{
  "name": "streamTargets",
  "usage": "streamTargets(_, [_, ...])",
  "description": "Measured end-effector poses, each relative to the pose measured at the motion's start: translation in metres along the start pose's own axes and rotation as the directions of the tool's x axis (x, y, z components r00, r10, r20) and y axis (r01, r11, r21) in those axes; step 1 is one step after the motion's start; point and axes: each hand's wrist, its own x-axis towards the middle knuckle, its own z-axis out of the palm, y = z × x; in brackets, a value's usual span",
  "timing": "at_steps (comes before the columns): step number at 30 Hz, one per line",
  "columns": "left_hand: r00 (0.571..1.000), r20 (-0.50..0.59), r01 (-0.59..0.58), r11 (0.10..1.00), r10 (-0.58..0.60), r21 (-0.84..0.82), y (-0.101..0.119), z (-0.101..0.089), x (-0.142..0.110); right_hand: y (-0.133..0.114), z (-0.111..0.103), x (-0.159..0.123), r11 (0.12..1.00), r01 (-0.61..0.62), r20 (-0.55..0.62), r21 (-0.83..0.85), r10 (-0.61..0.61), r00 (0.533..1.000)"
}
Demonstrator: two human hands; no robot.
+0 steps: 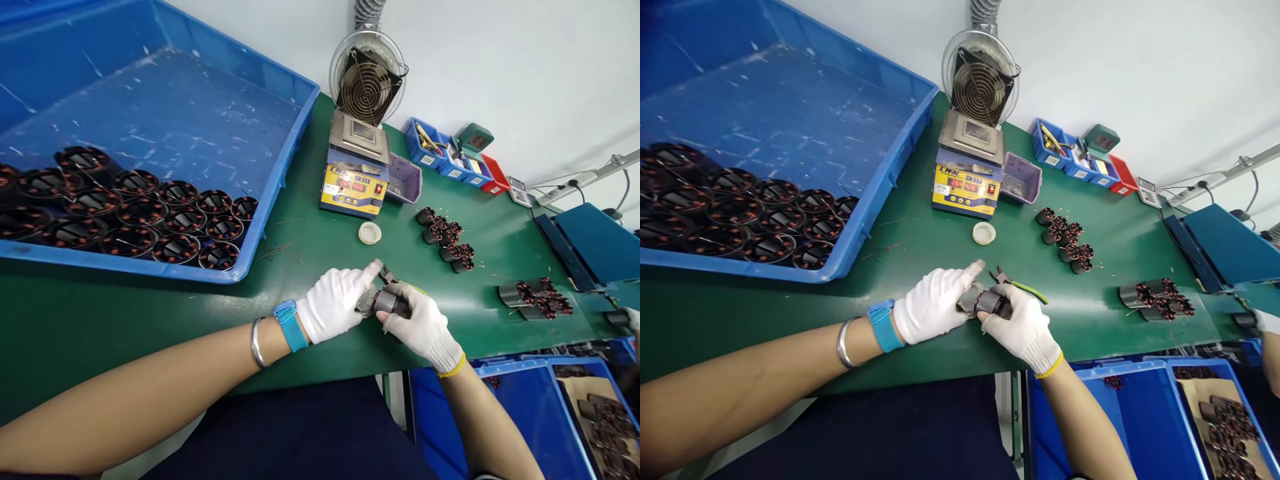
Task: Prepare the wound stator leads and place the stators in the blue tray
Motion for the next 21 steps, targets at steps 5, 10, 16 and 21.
streamTargets(5, [1.000, 0.009, 0.001, 0.997, 0.000, -0.083, -0.001, 0.004, 0.003, 0.006, 0.001, -0.002, 0.999, -0.019, -0.026, 0.029, 0.020, 0.999])
streamTargets(10, [0.994, 0.046, 0.104, 0.994, -0.103, -0.025, -0.001, 0.000, 0.005, -0.002, -0.027, 0.022, 0.903, 0.178, -0.207, 0.392, -0.102, 0.973])
streamTargets(16, [0.989, 0.019, 0.150, 0.981, -0.148, -0.122, -0.003, -0.007, 0.007, -0.090, -0.100, 0.123, 0.927, 0.340, -0.475, 0.161, -0.230, 0.850])
streamTargets(21, [0.985, -0.019, 0.165, 0.967, -0.172, -0.195, -0.007, -0.005, 0.011, -0.169, -0.130, 0.212, 0.944, 0.328, -0.429, 0.028, -0.285, 0.857])
